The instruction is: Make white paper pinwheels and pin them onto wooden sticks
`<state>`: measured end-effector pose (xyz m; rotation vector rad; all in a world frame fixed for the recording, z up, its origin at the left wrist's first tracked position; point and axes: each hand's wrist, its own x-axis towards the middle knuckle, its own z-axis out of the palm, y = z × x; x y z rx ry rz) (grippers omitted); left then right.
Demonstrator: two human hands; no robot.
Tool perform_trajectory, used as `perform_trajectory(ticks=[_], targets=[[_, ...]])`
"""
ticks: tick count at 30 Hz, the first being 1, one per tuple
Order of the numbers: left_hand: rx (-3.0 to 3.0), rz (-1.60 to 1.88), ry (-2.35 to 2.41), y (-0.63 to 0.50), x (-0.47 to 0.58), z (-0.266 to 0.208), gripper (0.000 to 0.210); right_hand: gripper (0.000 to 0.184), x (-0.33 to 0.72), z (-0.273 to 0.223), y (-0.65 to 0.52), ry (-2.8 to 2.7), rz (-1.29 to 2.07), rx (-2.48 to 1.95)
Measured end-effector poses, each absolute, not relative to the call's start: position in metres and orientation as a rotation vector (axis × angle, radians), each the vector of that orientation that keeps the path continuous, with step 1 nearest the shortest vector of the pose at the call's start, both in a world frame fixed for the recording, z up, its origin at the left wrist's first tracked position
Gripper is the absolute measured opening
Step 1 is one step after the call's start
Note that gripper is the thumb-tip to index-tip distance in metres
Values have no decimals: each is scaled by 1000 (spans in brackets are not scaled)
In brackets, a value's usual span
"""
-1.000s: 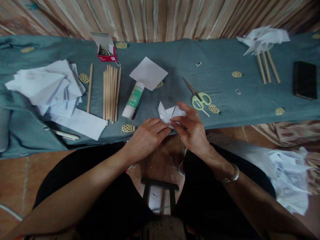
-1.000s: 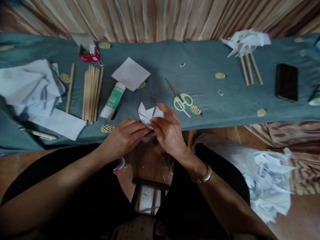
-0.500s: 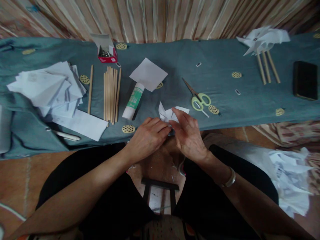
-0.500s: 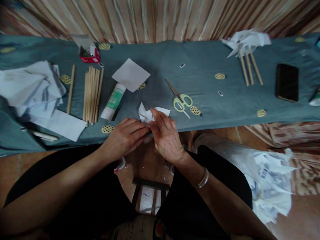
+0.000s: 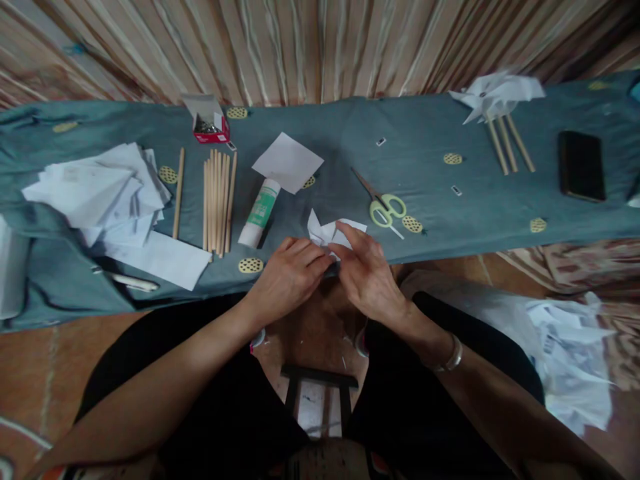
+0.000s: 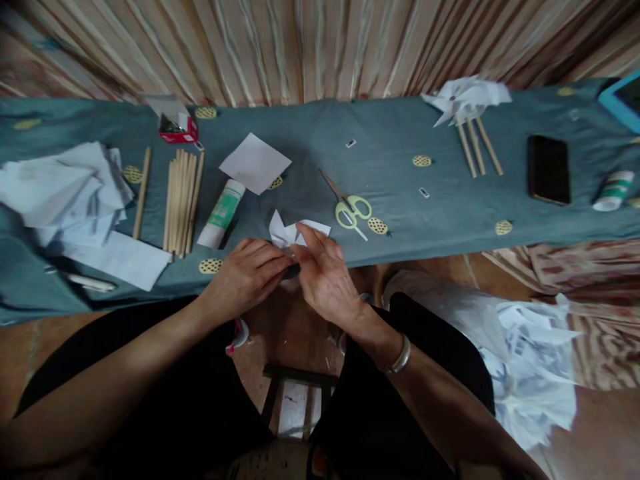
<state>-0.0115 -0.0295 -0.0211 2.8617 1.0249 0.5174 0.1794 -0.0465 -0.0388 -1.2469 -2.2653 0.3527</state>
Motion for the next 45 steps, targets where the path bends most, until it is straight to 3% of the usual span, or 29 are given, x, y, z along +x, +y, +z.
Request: perform_trajectory(ticks=[24,36,45], targets=[[2846,656,1102,-9,-17,-13,23,34,196,-27,-41,-2109,355,-1410],[2895,550,1104,-19,-5,-19,18,37,194,-23,-31,-2184,371,-1453],[2923,234,1314,-30,8,0,19,33,198,-2,-23,-2324,545,-1437]])
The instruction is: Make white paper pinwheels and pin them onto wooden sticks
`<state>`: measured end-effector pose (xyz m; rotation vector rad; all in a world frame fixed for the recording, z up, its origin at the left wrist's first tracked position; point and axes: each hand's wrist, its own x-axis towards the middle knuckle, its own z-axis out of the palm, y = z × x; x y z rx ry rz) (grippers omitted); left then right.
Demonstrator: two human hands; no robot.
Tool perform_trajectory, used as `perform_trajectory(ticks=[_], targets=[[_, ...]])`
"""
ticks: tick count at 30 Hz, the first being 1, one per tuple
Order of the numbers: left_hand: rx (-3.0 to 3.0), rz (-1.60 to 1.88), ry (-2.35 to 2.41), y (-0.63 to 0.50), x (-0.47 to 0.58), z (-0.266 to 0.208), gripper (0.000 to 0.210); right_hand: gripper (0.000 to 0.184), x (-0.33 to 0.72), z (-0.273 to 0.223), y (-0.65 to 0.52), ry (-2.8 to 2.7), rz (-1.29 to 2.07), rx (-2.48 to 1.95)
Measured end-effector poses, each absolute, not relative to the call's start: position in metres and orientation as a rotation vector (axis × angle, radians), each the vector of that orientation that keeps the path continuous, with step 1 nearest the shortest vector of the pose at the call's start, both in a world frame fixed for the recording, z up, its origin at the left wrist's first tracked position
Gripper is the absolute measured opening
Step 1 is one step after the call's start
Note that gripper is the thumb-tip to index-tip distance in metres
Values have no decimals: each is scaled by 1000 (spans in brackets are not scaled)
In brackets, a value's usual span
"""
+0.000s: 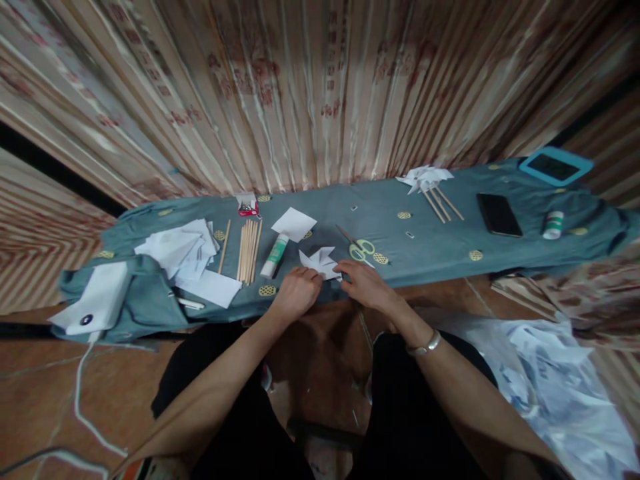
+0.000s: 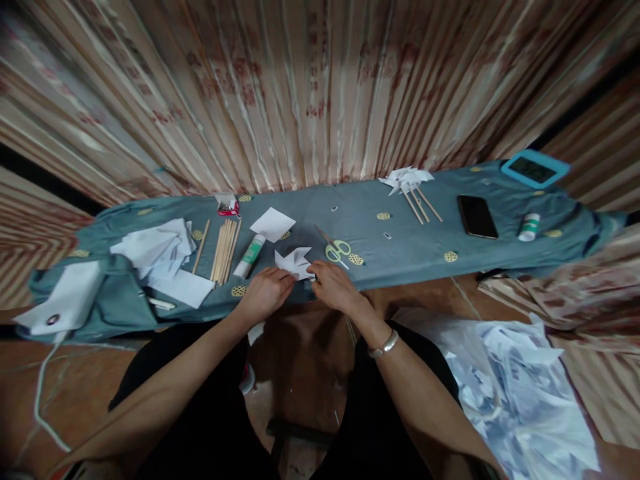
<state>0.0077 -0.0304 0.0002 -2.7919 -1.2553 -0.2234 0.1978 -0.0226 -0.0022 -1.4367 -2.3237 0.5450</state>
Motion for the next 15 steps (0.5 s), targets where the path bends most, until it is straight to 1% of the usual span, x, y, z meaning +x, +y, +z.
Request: perform_trajectory(ticks=[2,4,7,12,14,15], targets=[[-2762,-255,-1363,-34,11,-1,19,27,200,1,-21,-2319,529,-1413],[-2733,-334,-1454,-39,11,-4,20,24,202,3,-20,-2290,490,-1392],[-2718,-462,-1524,-49,7,-13,19,31,204,7,-19,-2294,483,-1373],[-2697,-729,-1614,-59,2,-28,17,48,202,15,-23,-2398,642,-1380],[-2690,-806,-1629,-58,3,-31,16,50,201,16,-24,-2396,709,-1414],[-2689,-838,-1633,-57,4,-32,16,48,200,17,-24,-2386,729,-1424]])
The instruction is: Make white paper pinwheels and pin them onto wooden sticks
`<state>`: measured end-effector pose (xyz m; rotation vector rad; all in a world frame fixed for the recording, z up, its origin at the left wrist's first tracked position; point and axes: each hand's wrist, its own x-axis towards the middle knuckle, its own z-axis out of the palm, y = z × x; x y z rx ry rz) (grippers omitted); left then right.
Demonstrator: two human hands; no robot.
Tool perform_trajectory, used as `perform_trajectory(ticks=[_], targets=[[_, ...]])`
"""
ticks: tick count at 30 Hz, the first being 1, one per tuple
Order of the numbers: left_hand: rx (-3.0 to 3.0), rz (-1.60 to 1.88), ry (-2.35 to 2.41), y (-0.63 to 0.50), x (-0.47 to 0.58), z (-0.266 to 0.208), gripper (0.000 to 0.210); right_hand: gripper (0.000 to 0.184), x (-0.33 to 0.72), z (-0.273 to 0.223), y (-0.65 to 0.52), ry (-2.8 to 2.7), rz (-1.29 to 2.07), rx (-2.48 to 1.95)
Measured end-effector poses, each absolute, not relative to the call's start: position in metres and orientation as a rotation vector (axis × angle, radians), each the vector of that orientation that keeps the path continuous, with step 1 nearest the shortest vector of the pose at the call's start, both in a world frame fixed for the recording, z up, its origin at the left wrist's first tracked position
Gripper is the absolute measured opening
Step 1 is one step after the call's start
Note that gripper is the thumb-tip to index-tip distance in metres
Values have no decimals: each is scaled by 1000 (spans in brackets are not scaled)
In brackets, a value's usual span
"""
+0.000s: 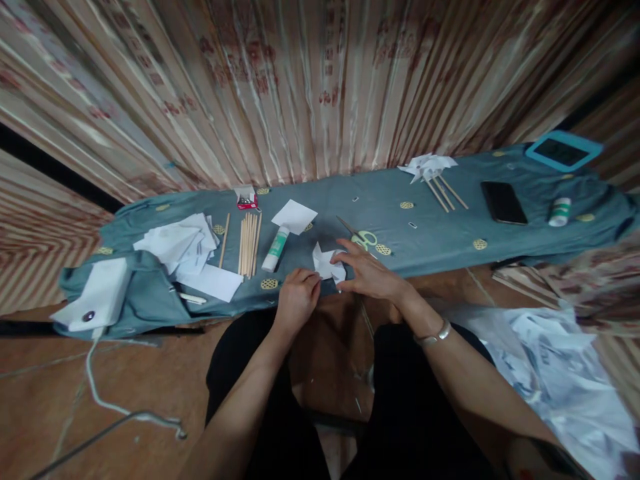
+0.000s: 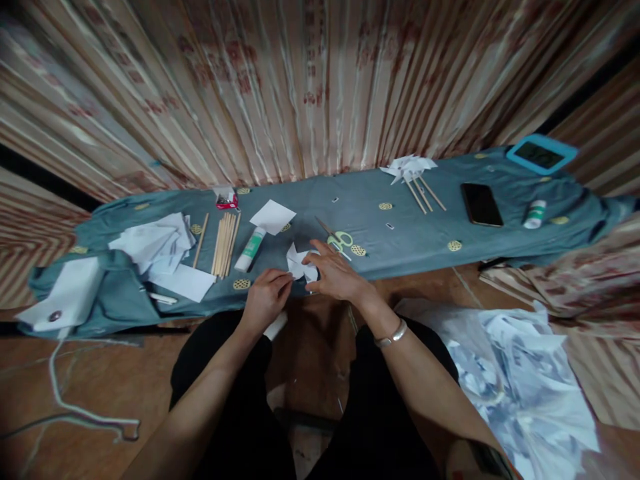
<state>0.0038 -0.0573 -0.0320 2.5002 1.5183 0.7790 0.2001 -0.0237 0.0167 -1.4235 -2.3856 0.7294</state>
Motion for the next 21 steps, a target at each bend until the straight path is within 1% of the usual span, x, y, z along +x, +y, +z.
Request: perform_trajectory(ticks=[5,12,17,21], targets=[[2415,865,1492,-55,7,-33,15,30,197,10,-17,-2303,775,-1353],[2348,823,1500,-52,9,-31,12,8,196,-14,-11,-2191,803,-1270],[2325,838,1512,-50,9,-31,13,2,196,-22,-9,-2108,739,-1302],[2335,849,1505,-50,11,-33,17,5,191,-22,-9,-2079,727,-1308]])
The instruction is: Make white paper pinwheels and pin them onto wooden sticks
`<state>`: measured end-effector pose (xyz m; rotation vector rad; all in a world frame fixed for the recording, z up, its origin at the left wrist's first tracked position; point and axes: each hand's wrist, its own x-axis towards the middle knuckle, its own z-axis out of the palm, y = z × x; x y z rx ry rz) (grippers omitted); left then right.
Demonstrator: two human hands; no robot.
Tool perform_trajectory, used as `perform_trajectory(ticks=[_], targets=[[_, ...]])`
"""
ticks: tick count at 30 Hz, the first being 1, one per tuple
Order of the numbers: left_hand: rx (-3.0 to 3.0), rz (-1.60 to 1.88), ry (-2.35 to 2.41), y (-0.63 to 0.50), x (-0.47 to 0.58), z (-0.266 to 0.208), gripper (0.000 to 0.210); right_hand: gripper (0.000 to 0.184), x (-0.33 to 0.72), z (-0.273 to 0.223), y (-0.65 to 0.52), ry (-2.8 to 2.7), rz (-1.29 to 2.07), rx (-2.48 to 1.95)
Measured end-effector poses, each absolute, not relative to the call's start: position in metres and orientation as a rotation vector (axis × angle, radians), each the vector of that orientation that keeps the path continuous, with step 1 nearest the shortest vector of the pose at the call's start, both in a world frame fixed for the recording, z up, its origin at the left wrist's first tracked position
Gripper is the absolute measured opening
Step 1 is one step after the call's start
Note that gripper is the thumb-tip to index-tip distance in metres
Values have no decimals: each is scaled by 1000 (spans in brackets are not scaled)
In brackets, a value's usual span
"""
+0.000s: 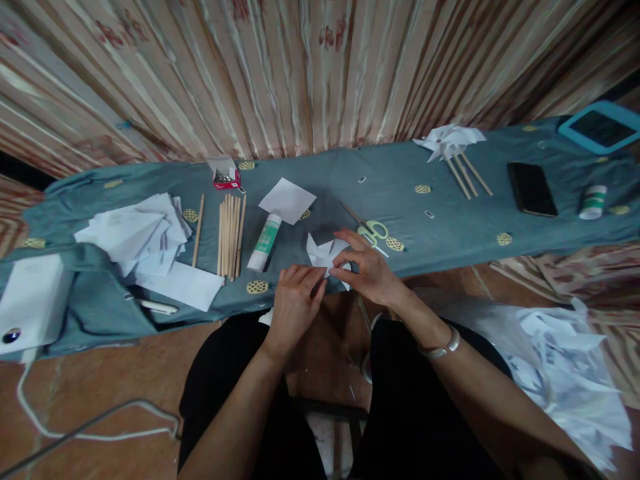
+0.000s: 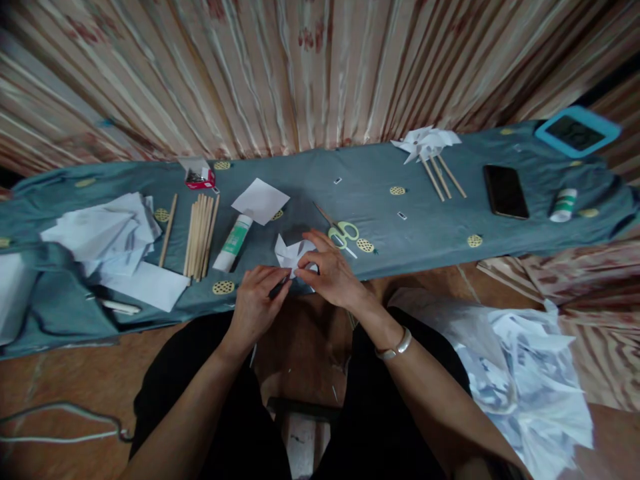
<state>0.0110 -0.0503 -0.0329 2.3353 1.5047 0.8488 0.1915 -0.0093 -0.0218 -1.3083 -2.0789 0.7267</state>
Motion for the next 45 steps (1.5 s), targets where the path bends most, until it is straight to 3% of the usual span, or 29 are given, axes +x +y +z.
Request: perform_trajectory(ticks=[5,18,31,45], targets=[[2251,933,1493,-52,13,-37,28,8,189,-24,-10,-2057,711,-1307],[2223,946,1414,-52,12,-38,18,1,191,-24,-11,-2023,702,-1309],[2179,903,1432,-49,14,-33,17,14,197,-25,-9,-2012,621,-1359],[2146,918,1446,-48,15,-33,17,13,194,-28,-8,-2044,626,-1358]])
